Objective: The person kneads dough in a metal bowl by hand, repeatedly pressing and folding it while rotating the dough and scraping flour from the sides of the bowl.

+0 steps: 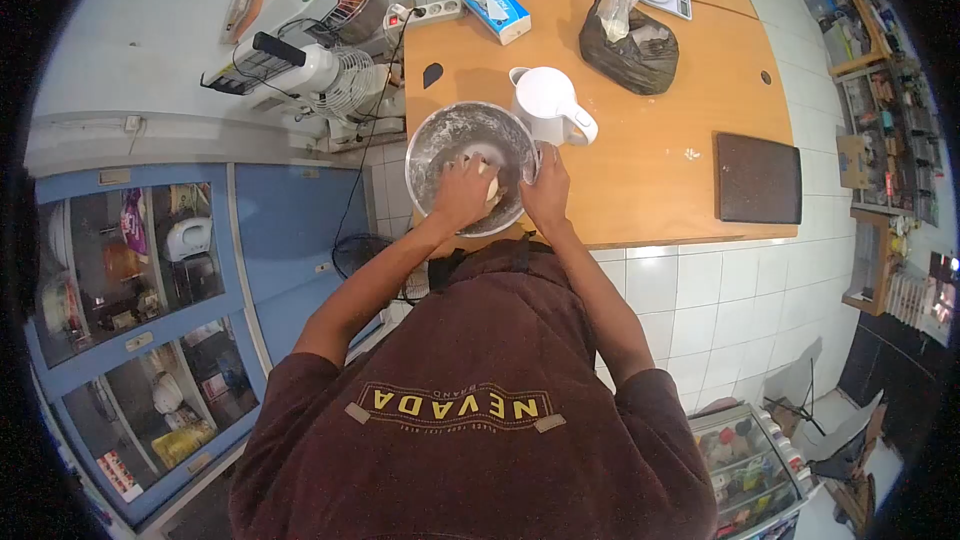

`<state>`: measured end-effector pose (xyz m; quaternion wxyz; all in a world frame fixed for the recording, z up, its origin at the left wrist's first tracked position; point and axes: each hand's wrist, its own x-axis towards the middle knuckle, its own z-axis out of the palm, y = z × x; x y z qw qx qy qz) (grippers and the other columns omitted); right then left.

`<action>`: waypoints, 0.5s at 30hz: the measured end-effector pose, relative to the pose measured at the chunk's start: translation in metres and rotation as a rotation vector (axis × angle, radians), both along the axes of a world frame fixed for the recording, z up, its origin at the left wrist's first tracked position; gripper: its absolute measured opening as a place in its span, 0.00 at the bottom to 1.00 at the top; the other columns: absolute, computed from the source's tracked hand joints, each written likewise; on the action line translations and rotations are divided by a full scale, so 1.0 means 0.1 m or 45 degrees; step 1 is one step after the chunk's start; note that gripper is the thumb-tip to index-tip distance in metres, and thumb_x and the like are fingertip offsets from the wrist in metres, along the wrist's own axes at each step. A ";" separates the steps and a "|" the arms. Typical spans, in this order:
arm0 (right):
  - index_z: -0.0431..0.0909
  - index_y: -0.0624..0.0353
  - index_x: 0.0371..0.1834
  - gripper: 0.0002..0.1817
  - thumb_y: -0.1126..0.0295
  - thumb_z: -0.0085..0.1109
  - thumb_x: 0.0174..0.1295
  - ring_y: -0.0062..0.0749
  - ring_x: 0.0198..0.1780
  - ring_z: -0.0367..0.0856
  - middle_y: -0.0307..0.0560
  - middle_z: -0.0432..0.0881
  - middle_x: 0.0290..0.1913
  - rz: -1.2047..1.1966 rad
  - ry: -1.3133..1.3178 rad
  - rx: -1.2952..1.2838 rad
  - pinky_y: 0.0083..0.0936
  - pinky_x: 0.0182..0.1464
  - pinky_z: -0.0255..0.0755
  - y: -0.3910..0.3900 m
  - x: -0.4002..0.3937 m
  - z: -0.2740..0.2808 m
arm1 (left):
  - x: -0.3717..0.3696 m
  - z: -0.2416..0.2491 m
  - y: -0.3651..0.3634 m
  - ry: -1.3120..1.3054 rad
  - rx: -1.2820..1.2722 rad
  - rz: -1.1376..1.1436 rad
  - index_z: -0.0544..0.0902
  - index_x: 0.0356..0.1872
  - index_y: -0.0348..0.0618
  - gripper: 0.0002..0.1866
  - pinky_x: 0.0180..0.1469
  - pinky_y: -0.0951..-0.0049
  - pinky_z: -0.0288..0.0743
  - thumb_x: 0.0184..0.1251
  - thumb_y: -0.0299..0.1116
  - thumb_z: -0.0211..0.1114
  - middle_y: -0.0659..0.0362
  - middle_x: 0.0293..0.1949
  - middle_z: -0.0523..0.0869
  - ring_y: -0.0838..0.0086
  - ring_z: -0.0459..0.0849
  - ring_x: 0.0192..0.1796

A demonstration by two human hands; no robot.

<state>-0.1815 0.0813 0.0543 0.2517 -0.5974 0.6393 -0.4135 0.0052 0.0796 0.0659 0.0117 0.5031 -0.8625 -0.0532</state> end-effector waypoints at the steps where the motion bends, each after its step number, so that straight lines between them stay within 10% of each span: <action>1: 0.75 0.67 0.57 0.26 0.81 0.65 0.52 0.69 0.51 0.82 0.67 0.82 0.50 -0.012 -0.004 0.005 0.52 0.53 0.76 0.01 0.01 0.02 | -0.04 -0.04 0.01 -0.001 -0.009 0.020 0.83 0.61 0.50 0.31 0.56 0.44 0.76 0.59 0.52 0.76 0.49 0.56 0.81 0.48 0.79 0.59; 9: 0.75 0.67 0.55 0.25 0.80 0.66 0.51 0.68 0.51 0.82 0.67 0.83 0.49 -0.034 -0.017 0.009 0.51 0.52 0.76 -0.04 0.01 0.04 | -0.30 -0.06 -0.23 0.101 0.041 0.498 0.85 0.58 0.50 0.28 0.56 0.42 0.76 0.62 0.56 0.72 0.52 0.55 0.82 0.49 0.79 0.60; 15: 0.74 0.68 0.58 0.28 0.82 0.66 0.50 0.68 0.52 0.81 0.66 0.82 0.50 -0.019 -0.020 0.058 0.52 0.53 0.77 -0.04 -0.02 -0.04 | 0.15 -0.60 -0.74 1.233 0.877 0.907 0.86 0.57 0.39 0.33 0.63 0.47 0.75 0.67 0.61 0.67 0.40 0.55 0.88 0.43 0.83 0.61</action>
